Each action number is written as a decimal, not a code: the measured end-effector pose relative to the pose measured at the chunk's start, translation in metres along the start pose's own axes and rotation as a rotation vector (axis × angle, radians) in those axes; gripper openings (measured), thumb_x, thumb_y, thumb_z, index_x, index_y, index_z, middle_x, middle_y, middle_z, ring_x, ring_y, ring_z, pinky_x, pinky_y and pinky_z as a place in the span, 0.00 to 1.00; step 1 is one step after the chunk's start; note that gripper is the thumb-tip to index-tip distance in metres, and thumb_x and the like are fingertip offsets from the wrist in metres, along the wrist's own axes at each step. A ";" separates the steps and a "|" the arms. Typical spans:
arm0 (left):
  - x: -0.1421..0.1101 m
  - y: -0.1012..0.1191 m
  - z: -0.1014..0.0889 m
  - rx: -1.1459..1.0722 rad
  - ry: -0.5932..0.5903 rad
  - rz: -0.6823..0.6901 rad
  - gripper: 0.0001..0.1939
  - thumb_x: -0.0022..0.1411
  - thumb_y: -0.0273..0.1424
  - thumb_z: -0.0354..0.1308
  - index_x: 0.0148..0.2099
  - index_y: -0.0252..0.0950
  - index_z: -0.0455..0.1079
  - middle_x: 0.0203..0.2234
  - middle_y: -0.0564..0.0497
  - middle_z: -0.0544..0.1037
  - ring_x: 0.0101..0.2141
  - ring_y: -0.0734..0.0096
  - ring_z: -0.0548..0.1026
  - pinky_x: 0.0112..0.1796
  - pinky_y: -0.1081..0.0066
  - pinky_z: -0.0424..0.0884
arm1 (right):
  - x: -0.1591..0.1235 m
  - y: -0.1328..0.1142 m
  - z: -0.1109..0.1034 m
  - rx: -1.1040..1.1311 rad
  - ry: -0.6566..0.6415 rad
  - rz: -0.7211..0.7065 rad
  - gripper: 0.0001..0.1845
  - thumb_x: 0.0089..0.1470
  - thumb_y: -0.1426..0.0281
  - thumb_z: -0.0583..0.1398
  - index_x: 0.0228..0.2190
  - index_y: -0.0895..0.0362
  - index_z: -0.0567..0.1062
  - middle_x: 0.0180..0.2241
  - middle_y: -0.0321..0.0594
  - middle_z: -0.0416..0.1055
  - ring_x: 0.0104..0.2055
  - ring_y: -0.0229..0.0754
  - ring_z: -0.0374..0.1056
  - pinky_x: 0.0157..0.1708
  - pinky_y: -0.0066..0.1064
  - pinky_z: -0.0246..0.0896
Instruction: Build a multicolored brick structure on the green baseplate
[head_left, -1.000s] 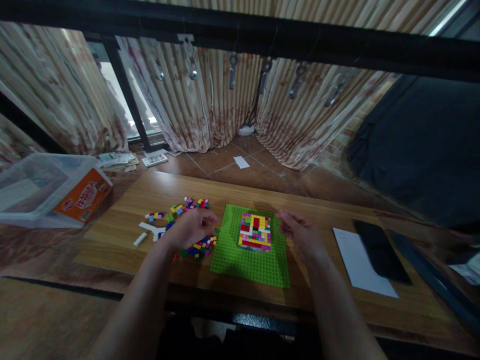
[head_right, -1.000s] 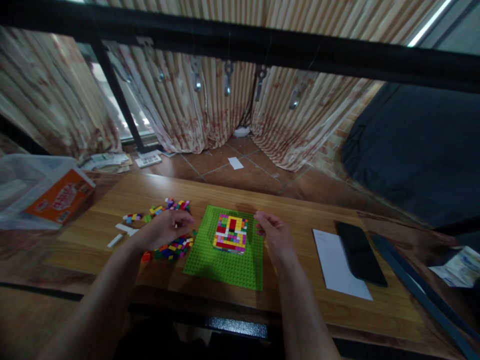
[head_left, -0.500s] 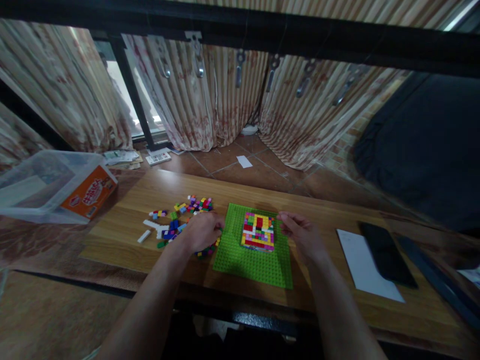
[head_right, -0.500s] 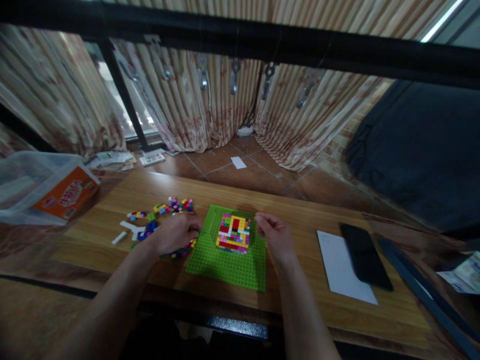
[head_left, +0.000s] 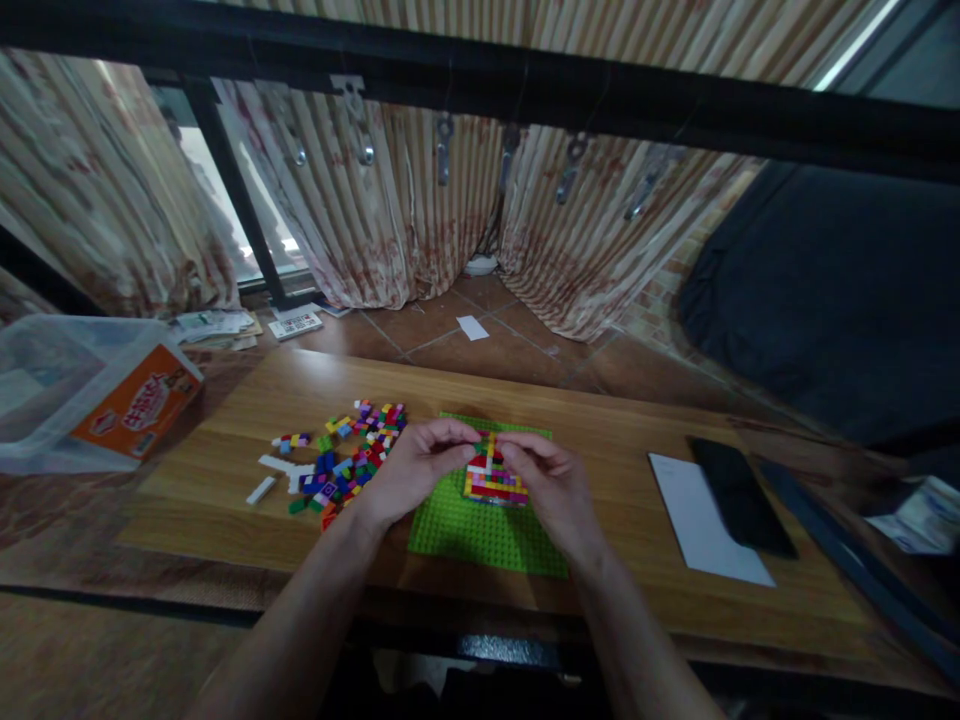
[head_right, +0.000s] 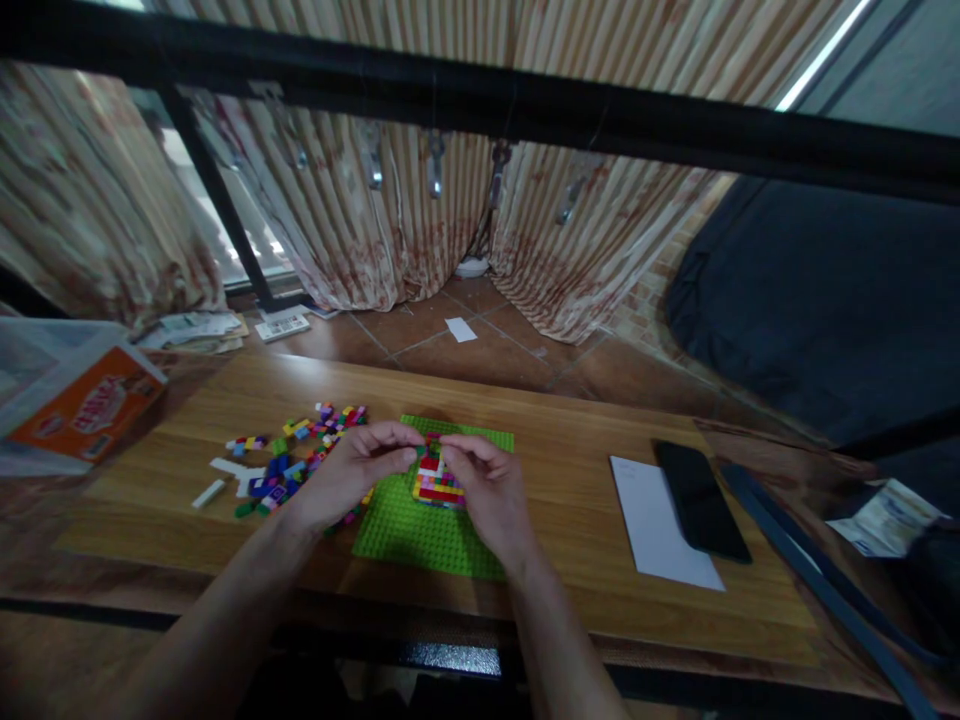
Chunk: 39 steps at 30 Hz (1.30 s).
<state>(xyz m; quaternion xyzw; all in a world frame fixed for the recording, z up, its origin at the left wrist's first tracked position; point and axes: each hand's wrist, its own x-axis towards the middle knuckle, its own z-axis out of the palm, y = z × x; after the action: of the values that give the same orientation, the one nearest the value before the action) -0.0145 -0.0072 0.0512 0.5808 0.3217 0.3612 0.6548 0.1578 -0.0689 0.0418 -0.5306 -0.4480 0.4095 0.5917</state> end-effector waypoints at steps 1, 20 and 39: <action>0.000 0.000 0.005 -0.059 -0.001 -0.001 0.11 0.52 0.33 0.67 0.38 0.33 0.75 0.32 0.51 0.80 0.33 0.72 0.75 0.38 0.72 0.69 | -0.002 0.001 0.003 0.017 -0.022 0.006 0.10 0.50 0.59 0.67 0.33 0.50 0.83 0.31 0.37 0.80 0.33 0.41 0.73 0.35 0.33 0.68; 0.009 -0.027 0.007 0.283 0.321 0.069 0.07 0.55 0.31 0.61 0.37 0.34 0.73 0.30 0.50 0.80 0.33 0.68 0.77 0.38 0.69 0.72 | 0.012 0.004 -0.053 -0.336 0.225 0.019 0.11 0.45 0.61 0.65 0.29 0.55 0.81 0.28 0.38 0.79 0.31 0.44 0.72 0.34 0.35 0.66; 0.008 -0.028 0.007 0.576 0.200 -0.008 0.09 0.59 0.26 0.56 0.42 0.36 0.75 0.36 0.49 0.82 0.38 0.65 0.80 0.43 0.67 0.74 | 0.011 0.019 -0.032 -0.481 0.159 0.030 0.10 0.43 0.64 0.63 0.29 0.55 0.80 0.28 0.40 0.80 0.30 0.45 0.74 0.34 0.36 0.68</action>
<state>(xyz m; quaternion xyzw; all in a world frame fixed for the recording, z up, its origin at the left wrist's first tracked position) -0.0016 -0.0060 0.0244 0.7030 0.4760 0.3080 0.4294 0.1919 -0.0648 0.0232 -0.6932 -0.4767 0.2567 0.4757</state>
